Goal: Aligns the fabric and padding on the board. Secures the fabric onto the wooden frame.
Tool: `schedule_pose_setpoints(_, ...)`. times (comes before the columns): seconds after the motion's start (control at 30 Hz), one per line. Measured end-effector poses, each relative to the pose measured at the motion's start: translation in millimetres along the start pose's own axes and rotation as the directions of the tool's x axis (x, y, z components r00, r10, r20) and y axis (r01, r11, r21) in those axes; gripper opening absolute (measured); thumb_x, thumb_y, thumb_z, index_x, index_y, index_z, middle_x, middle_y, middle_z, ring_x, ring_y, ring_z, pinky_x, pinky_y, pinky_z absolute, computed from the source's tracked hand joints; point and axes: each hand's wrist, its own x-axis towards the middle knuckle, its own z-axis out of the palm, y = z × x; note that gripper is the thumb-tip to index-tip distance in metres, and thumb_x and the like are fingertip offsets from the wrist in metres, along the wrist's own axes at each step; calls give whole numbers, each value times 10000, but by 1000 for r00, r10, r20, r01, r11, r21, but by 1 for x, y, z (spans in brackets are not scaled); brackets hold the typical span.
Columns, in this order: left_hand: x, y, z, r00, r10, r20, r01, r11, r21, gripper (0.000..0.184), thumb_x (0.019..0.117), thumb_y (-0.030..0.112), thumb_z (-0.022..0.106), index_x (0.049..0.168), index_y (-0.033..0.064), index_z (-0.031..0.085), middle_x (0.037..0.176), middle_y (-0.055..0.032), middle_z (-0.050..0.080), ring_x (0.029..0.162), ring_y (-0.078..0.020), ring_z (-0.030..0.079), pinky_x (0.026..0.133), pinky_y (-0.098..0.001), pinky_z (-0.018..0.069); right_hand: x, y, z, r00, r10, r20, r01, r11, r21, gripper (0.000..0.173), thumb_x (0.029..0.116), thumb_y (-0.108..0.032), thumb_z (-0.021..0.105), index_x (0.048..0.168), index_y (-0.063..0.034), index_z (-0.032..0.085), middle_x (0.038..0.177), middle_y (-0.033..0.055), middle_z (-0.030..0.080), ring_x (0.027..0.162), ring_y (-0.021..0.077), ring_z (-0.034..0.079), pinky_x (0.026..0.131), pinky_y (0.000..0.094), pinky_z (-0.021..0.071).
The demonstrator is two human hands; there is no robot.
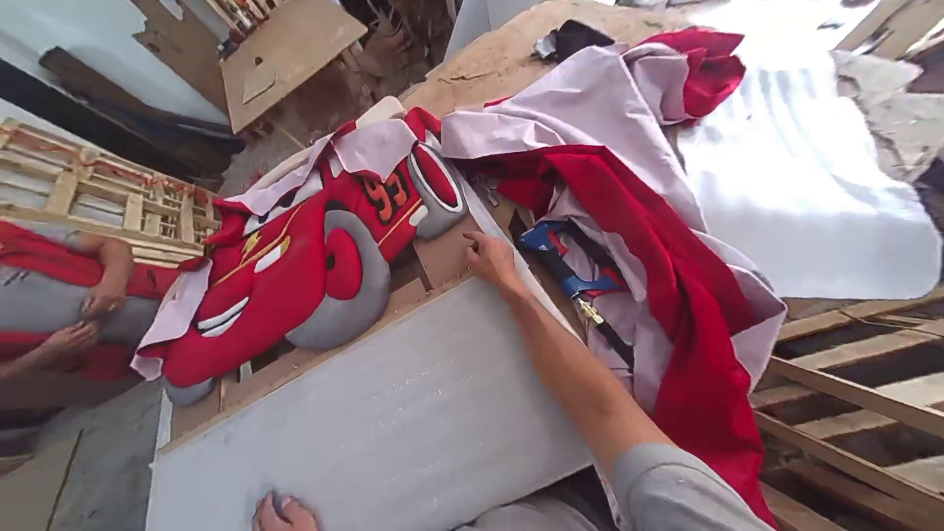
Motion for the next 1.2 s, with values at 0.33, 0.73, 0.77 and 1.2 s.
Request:
schedule_pose_setpoints(0.33, -10, 268, -8, 889, 457, 19, -353, 711, -608, 381, 1002, 118, 545, 1290, -127, 598, 1374, -301, 581, 1252, -354, 615, 1055, -458, 521, 5, -4, -4, 999, 17, 33, -19, 998, 57, 411, 977, -298, 523, 1349, -219, 677, 1019, 48, 760, 954, 242, 713, 852, 532, 542)
schedule_pose_setpoints(0.73, -75, 561, 69, 618, 697, -364, -511, 4, -859, 272, 976, 113, 531, 1091, -40, 724, 824, -91, 717, 641, -104, 643, 611, -273, 581, 216, -41, -123, 949, -255, -185, 177, 916, -359, 844, 813, -533, 750, 1512, -132, 497, 1501, 215, 489, 1402, 445, 425, 1015, 673, 433)
schedule_pose_setpoints(0.77, -75, 559, 71, 628, 697, -347, -491, 9, -871, 265, 974, 110, 536, 1075, -41, 729, 814, -87, 717, 632, -95, 639, 600, -259, 575, 239, -37, -116, 960, -234, -155, 160, 909, -384, 972, 774, -593, 766, 1559, -128, 430, 1561, 215, 429, 1468, 453, 337, 1065, 692, 379)
schedule_pose_setpoints(1.2, -73, 546, 73, 578, 781, -239, -409, 23, -912, 233, 993, 144, 549, 1026, 19, 743, 720, -20, 643, 591, -62, 570, 556, -214, 519, 305, 30, -182, 947, -37, -320, -145, 839, -524, 356, 900, -234, 585, 1167, -21, 685, 1235, 291, 661, 1202, 511, 598, 925, 736, 442)
